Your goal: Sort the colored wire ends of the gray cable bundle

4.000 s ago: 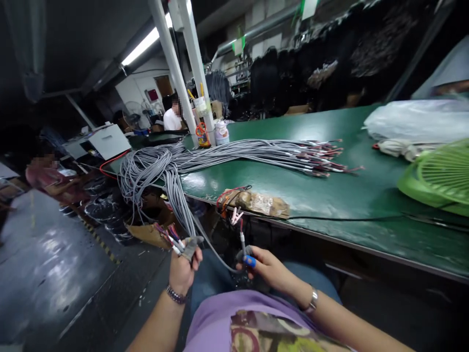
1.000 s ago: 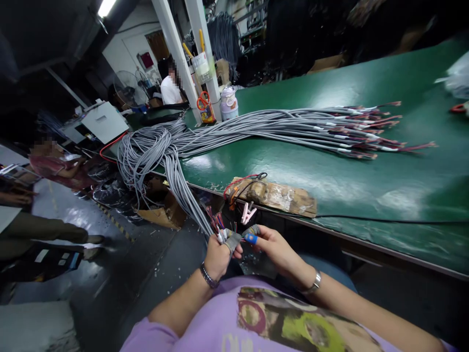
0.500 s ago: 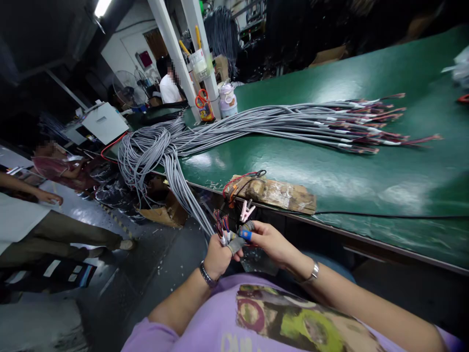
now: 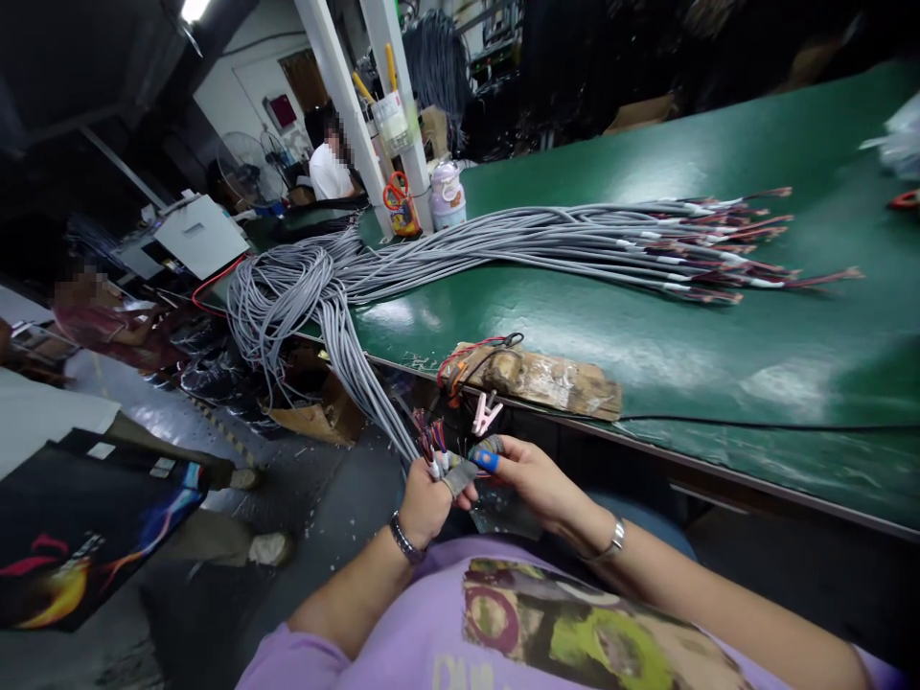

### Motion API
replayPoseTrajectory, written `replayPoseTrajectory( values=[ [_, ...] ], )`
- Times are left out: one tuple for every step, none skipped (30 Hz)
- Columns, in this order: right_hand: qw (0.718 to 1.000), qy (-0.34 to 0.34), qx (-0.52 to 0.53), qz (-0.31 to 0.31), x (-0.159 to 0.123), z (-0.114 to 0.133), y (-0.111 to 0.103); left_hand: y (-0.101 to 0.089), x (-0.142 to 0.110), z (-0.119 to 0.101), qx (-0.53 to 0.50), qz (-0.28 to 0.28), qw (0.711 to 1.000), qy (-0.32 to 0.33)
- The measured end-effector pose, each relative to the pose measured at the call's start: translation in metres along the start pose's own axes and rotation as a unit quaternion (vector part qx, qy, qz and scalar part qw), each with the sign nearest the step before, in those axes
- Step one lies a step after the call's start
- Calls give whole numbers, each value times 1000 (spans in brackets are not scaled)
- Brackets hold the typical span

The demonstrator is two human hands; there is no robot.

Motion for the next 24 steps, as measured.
replayPoseTrajectory(
  values=[
    [1000, -3, 5, 1, 0, 0, 0, -1, 0, 0, -4, -8, 1000, -5],
    [1000, -4, 9, 1, -1, -1, 0, -2, 0, -1, -8, -13, 1000, -10],
    [1000, -5, 13, 0, -1, 0, -1, -2, 0, -1, -12, -16, 1000, -14],
    [1000, -5, 20, -1, -2, 0, -2, -3, 1, -2, -15, -16, 1000, -16],
    [999, -4, 32, -2, -2, 0, -3, -3, 2, -3, -19, -12, 1000, -17],
    [999, -4, 49, -3, -3, 1, -5, -3, 3, -4, -24, -1, 1000, -20],
    [998, -4, 70, -5, -3, 2, -8, -2, 5, -4, -27, 17, 999, -28],
    [996, -4, 90, -9, -3, 3, -12, 0, 6, -4, -25, 40, 998, -38],
    [994, -4, 107, -15, -2, 3, -17, 4, 6, -4, -15, 73, 996, -52],
    [993, -2, 118, -23, -2, 2, -22, 7, 6, -4, 7, 109, 992, -66],
    [992, 1, 123, -33, 0, 1, -27, 10, 5, -4, 45, 147, 985, -72],
    [991, 6, 124, -41, 1, -1, -32, 14, 3, -5, 99, 188, 974, -73],
    [991, 13, 124, -52, 2, -3, -37, 17, 2, -8, 160, 222, 960, -59],
    [990, 20, 124, -61, 4, -6, -41, 22, 2, -14, 228, 258, 939, -20],
    [989, 29, 126, -73, 5, -10, -47, 30, 1, -21, 298, 291, 909, 36],
    [988, 37, 128, -80, 5, -13, -51, 36, 1, -29, 366, 308, 873, 90],
    [987, 46, 132, -82, 6, -17, -54, 43, 0, -33, 421, 324, 838, 128],
    [986, 52, 137, -85, 6, -19, -58, 50, -2, -34, 464, 342, 804, 148],
    [984, 57, 142, -86, 6, -22, -61, 57, -5, -34, 494, 358, 775, 164],
    [983, 59, 147, -88, 5, -23, -64, 63, -7, -34, 517, 371, 751, 177],
    [983, 58, 149, -93, 5, -24, -68, 68, -8, -33, 535, 382, 730, 184],
    [982, 57, 149, -97, 4, -25, -71, 72, -10, -32, 549, 391, 713, 191],
    [982, 57, 147, -100, 4, -26, -74, 76, -12, -32, 560, 397, 700, 197],
    [982, 57, 145, -103, 4, -27, -77, 80, -13, -31, 568, 402, 689, 202]
  ],
)
Point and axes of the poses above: each hand's wrist, its own x-axis towards the middle knuckle, its own y-axis out of the palm, z = x × y, the point moved 9 cm from there along x, towards the middle knuckle, and after that the axes turned 15 degrees about y, right-handed, at the moved point
